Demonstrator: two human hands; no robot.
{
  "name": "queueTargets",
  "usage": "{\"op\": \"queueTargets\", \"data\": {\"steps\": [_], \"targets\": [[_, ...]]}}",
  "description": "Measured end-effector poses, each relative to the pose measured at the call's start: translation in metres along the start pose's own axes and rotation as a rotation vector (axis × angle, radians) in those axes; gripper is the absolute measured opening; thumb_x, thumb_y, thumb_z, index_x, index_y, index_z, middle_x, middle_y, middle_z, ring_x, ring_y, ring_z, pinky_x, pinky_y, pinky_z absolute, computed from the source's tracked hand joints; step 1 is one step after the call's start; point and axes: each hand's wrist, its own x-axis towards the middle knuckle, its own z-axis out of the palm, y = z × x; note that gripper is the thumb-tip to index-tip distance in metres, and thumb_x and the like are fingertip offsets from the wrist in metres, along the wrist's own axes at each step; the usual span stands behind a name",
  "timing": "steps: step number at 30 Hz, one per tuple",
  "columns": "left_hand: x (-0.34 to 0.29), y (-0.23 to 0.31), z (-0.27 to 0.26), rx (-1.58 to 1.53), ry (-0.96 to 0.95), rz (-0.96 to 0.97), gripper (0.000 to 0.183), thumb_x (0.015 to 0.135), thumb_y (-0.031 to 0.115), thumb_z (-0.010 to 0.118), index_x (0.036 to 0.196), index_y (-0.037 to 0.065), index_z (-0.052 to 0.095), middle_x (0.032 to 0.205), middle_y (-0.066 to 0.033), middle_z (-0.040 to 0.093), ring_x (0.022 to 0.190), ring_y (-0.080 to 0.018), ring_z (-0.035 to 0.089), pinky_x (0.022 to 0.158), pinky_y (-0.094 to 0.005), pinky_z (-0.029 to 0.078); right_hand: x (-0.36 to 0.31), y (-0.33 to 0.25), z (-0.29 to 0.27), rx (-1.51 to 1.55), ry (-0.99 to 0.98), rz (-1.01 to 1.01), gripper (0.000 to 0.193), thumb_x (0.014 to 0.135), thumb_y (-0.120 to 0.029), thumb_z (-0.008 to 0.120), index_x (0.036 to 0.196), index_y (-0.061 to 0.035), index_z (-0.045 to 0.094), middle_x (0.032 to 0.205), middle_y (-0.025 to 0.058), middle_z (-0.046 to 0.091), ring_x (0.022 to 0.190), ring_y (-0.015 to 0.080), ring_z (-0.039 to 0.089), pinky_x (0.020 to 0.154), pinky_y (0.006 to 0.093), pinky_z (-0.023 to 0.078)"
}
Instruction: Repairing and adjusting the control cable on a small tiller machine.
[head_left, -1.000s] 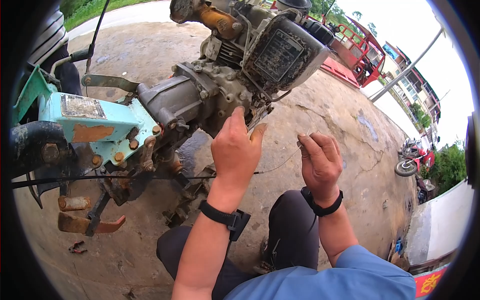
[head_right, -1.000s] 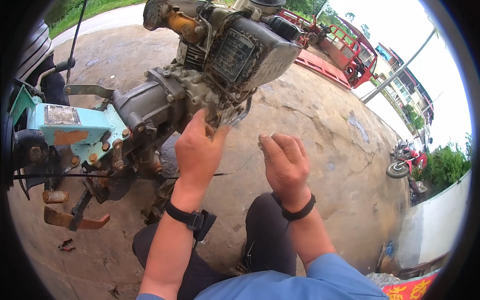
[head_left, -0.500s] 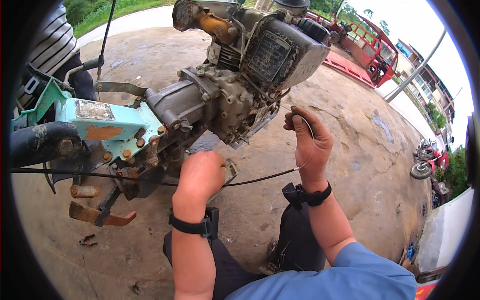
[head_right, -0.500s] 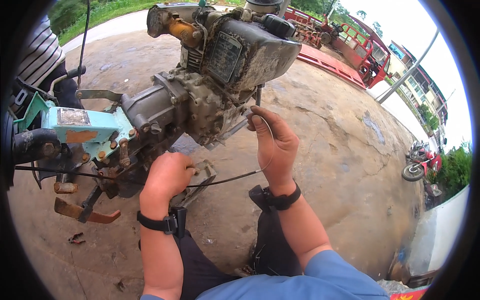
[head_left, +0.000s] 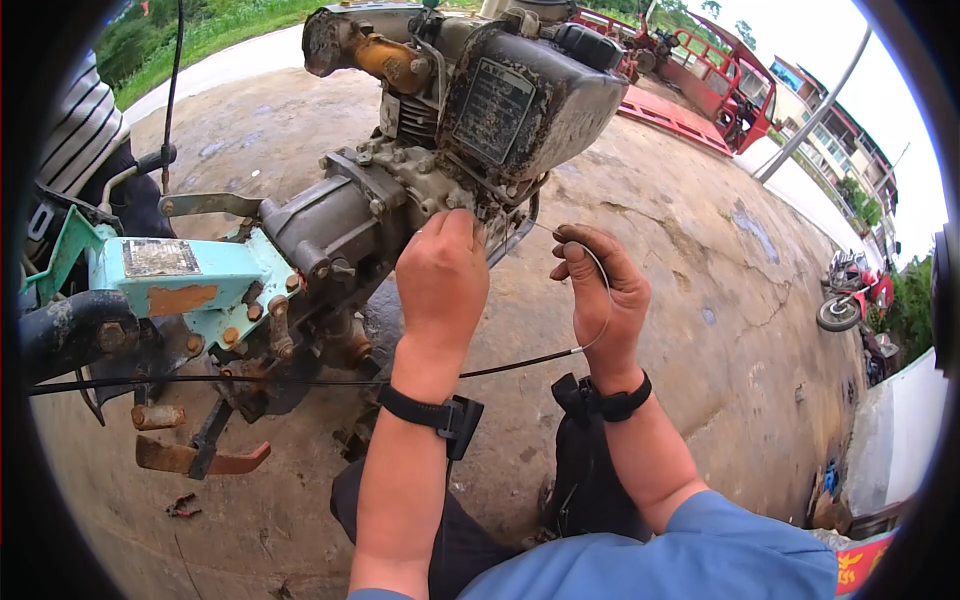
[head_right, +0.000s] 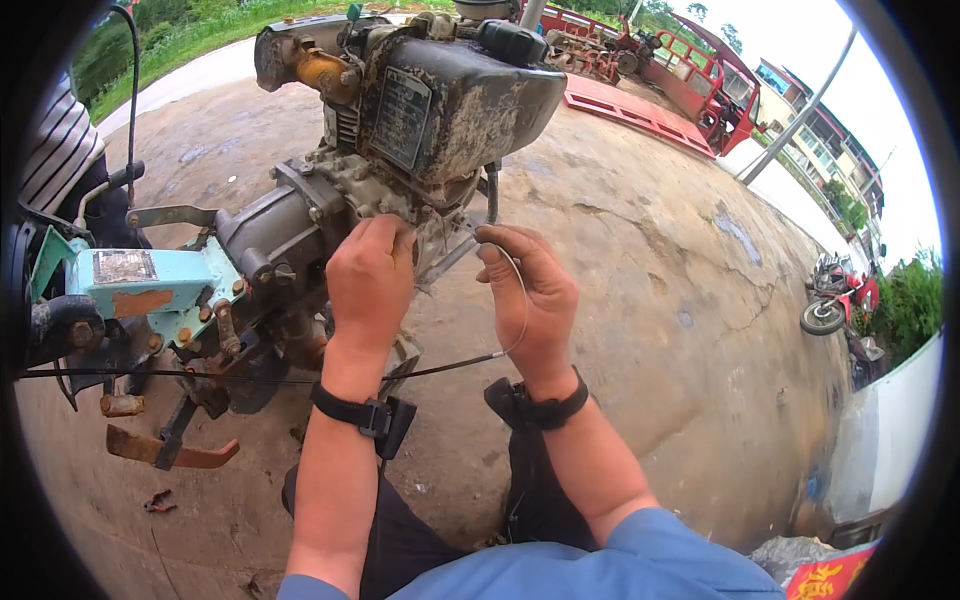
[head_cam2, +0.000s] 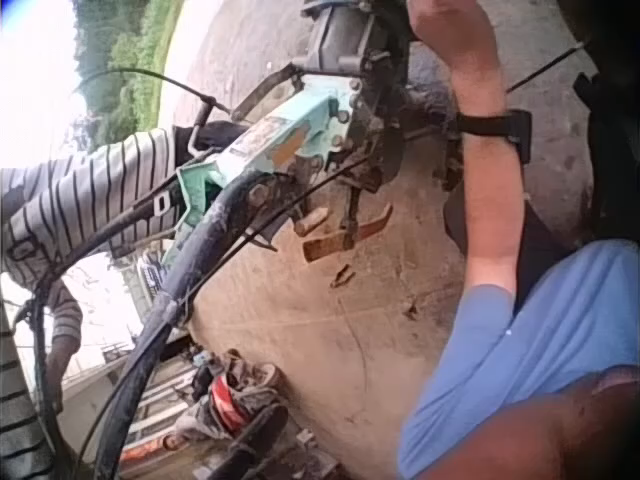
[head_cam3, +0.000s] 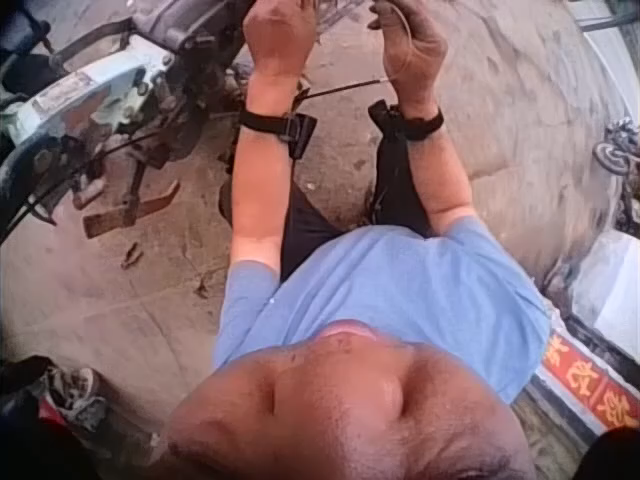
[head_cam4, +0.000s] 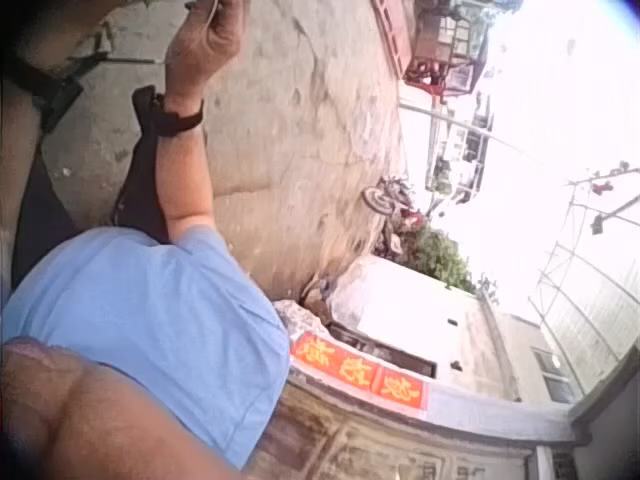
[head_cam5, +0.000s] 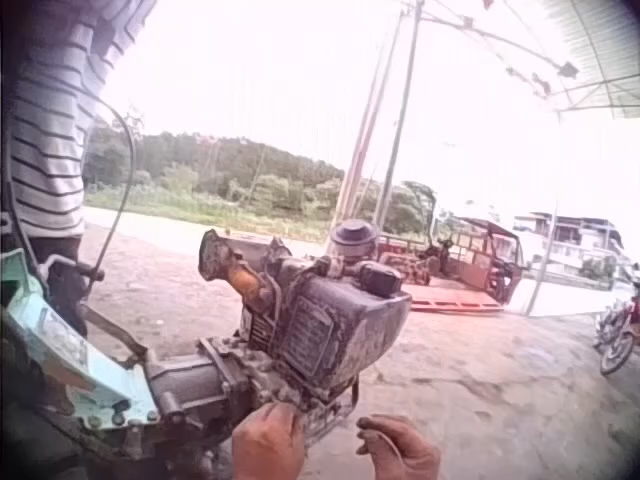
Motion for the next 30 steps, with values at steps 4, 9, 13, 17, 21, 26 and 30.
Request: {"op": "queueTargets", "data": {"steps": [4, 9, 13, 17, 21, 26, 30], "targets": [[-0.008, 0.017, 0.009, -0.154, -0.022, 0.1, 0.011, 0.09, 0.006, 0.071, 0.091, 0.003, 0.061, 0.086, -0.0182, 0.066, 0.082, -0.0417, 0.067, 0.071, -0.0507, 0.054, 0.006, 0.006, -0.006, 0.068, 0.034, 0.03, 0.019, 0.102, -0.004, 0.072, 0.12, 0.0013, 0.076, 0.116, 0.0094, 0.072, 0.085, 0.0116, 0.066, 0.076, 0.0254, 0.055], [-0.037, 0.011, 0.023, -0.205, -0.081, -0.04, 0.006, 0.093, 0.005, 0.07, 0.095, 0.003, 0.064, 0.091, -0.019, 0.069, 0.086, -0.0438, 0.067, 0.073, -0.0509, 0.054, 0.016, 0.004, 0.011, 0.113, 0.019, -0.013, 0.018, 0.102, -0.004, 0.071, 0.118, 0.002, 0.076, 0.109, 0.0078, 0.072, 0.081, 0.0105, 0.065, 0.073, 0.0244, 0.052], [-0.059, -0.007, 0.024, -0.019, -0.552, 0.024, 0.009, 0.093, 0.012, 0.07, 0.099, 0.005, 0.071, 0.093, -0.0201, 0.071, 0.089, -0.0438, 0.069, 0.077, -0.0513, 0.056, 0.016, 0.014, 0.02, 0.065, -0.022, 0.055, 0.018, 0.103, -0.008, 0.072, 0.118, 0.0, 0.077, 0.1, 0.0052, 0.074, 0.078, 0.0077, 0.064, 0.071, 0.0235, 0.052], [-0.044, -0.012, -0.014, -0.104, -0.605, -0.119, 0.022, 0.098, 0.015, 0.066, 0.112, 0.001, 0.075, 0.095, -0.0211, 0.076, 0.086, -0.0383, 0.074, 0.079, -0.0447, 0.058, 0.021, 0.016, 0.036, 0.049, 0.011, 0.133, 0.019, 0.105, -0.011, 0.071, 0.119, -0.0009, 0.077, 0.088, 0.0023, 0.075, 0.073, 0.0059, 0.063, 0.068, 0.0229, 0.051], [-0.01, -0.009, -0.053, -0.545, -0.691, -0.448, 0.031, 0.104, 0.025, 0.066, 0.115, -0.002, 0.074, 0.084, -0.0086, 0.072, 0.077, -0.0175, 0.066, 0.074, -0.0348, 0.054, 0.027, 0.023, 0.049, -0.022, 0.071, 0.083, 0.018, 0.104, -0.01, 0.071, 0.118, -0.0005, 0.077, 0.087, 0.0036, 0.076, 0.071, 0.0063, 0.064, 0.065, 0.0235, 0.052], [-0.017, -0.019, -0.057, -0.515, -0.825, -0.323, 0.029, 0.103, 0.023, 0.066, 0.115, -0.003, 0.073, 0.087, -0.011, 0.073, 0.081, -0.0177, 0.068, 0.077, -0.0352, 0.054, 0.029, 0.022, 0.056, -0.049, 0.127, 0.072, 0.018, 0.104, -0.009, 0.07, 0.118, -0.0008, 0.077, 0.085, 0.0045, 0.076, 0.07, 0.0066, 0.065, 0.063, 0.0242, 0.053], [-0.018, -0.025, -0.054, -0.495, -0.75, -0.387, 0.026, 0.102, 0.019, 0.067, 0.114, -0.003, 0.073, 0.086, -0.0124, 0.073, 0.078, -0.019, 0.068, 0.074, -0.035, 0.054, 0.029, 0.019, 0.058, -0.199, 0.116, 0.014, 0.016, 0.103, -0.009, 0.07, 0.115, -0.0004, 0.077, 0.082, 0.0068, 0.075, 0.07, 0.0081, 0.066, 0.065, 0.026, 0.053]]}}
